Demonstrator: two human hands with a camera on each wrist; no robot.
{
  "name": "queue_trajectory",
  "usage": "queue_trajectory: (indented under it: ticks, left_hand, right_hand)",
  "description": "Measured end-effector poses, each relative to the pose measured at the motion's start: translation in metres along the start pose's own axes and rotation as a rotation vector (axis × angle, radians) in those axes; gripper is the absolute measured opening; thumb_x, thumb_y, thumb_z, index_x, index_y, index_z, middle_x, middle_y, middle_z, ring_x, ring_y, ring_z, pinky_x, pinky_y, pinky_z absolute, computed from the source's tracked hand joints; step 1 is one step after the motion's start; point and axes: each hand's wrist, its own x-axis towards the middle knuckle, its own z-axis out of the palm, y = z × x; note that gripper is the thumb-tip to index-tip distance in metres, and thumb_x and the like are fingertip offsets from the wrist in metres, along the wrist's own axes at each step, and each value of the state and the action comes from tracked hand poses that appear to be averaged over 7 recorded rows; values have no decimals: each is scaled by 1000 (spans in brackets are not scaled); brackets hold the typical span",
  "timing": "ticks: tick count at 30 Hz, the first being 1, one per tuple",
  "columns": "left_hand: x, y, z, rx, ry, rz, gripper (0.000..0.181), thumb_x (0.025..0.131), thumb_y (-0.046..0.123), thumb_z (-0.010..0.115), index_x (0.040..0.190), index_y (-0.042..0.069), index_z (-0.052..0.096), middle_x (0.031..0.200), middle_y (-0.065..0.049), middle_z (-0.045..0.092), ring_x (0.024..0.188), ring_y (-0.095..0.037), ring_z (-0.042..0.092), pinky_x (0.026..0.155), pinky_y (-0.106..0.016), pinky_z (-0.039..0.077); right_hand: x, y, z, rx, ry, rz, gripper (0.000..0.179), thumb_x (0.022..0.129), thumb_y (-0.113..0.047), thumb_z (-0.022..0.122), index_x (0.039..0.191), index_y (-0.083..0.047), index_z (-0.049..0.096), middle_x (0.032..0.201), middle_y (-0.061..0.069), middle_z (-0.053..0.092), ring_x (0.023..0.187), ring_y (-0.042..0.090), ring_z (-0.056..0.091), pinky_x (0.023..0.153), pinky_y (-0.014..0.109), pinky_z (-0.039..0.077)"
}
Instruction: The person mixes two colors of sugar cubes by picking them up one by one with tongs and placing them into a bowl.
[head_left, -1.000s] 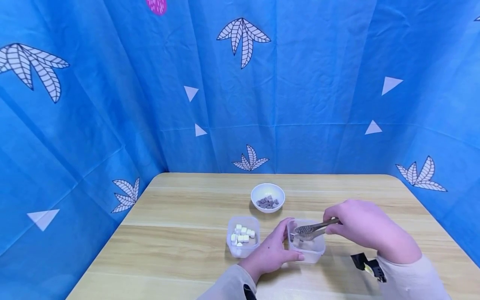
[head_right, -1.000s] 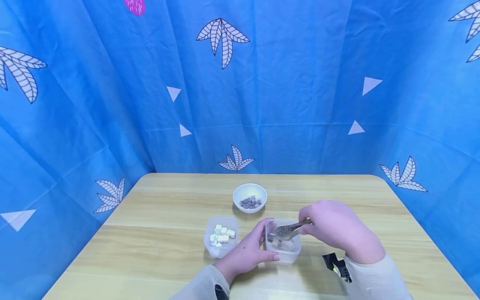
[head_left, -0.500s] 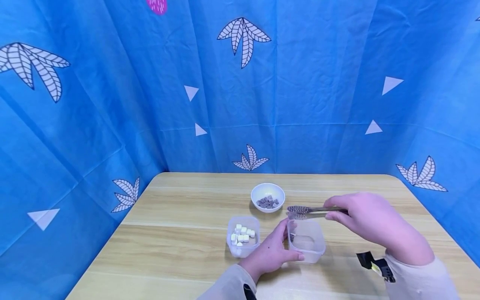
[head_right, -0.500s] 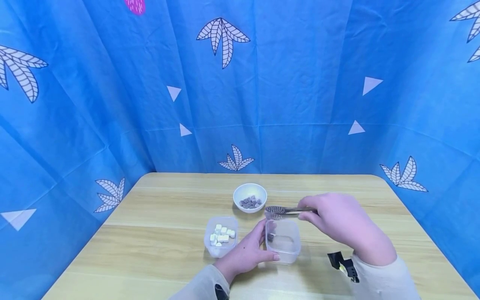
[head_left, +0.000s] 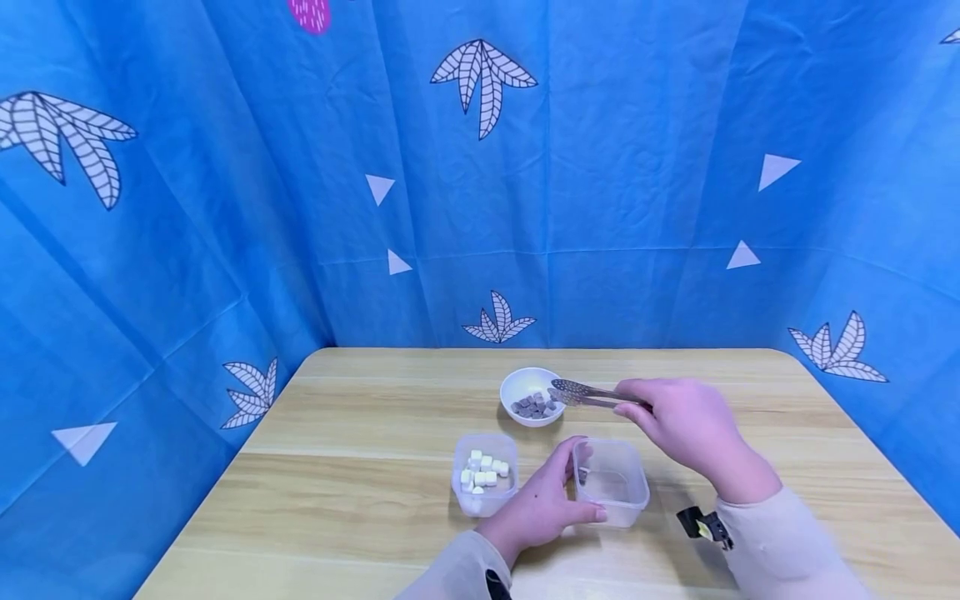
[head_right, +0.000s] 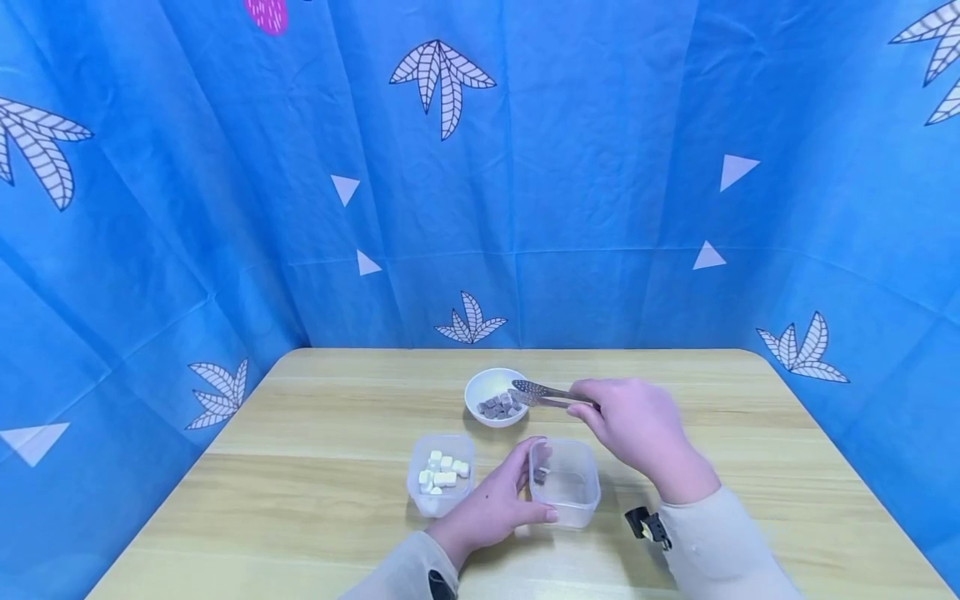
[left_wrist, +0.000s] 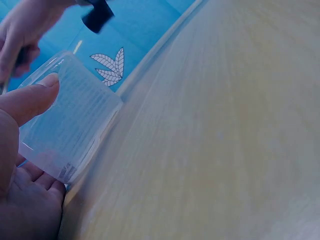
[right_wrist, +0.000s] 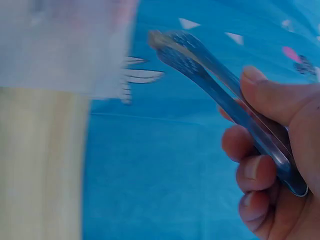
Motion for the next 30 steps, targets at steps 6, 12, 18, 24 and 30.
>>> queue_trajectory:
  ticks: [6, 12, 18, 24, 30]
  left_hand:
    - [0, 1, 1, -7, -6, -11, 96, 80, 37, 85, 157, 27, 29, 153, 13, 42, 140, -12, 40, 119, -45, 26]
    - [2, 2, 0, 6, -1, -14, 96, 80, 38, 85, 157, 27, 29, 153, 13, 42, 139, -11, 41, 119, -46, 26]
    - [2, 1, 0, 0, 3, -22, 96, 79, 38, 86, 157, 28, 29, 153, 14, 42, 139, -10, 41, 119, -47, 25]
    - [1, 1, -1, -7, 2, -2, 96, 80, 38, 85, 157, 29, 28, 153, 12, 42, 139, -11, 41, 119, -43, 27]
    - [0, 1, -1, -2, -3, -7, 95, 81, 37, 85, 157, 29, 29, 153, 12, 43, 140, -13, 40, 119, -43, 28]
  right_hand:
    - [0, 7, 25, 24, 25, 99, 22, 93, -34, 72, 110, -20, 76, 85, -4, 73, 59, 12, 56, 48, 37, 45]
    - [2, 13, 50, 38, 84, 154, 32, 96, -35, 70, 118, -13, 73, 104, 9, 76, 80, 31, 72, 60, 50, 56]
    - [2, 13, 66, 52, 26, 185, 35, 97, -36, 67, 121, -11, 71, 110, 12, 75, 88, 35, 72, 66, 54, 57]
    - [2, 14, 66, 77, 29, 182, 37, 96, -37, 69, 124, -12, 71, 113, 10, 74, 89, 33, 72, 69, 54, 57]
    - [2, 12, 56, 106, -2, 199, 37, 97, -41, 67, 124, -16, 72, 98, 4, 75, 72, 21, 66, 62, 45, 54]
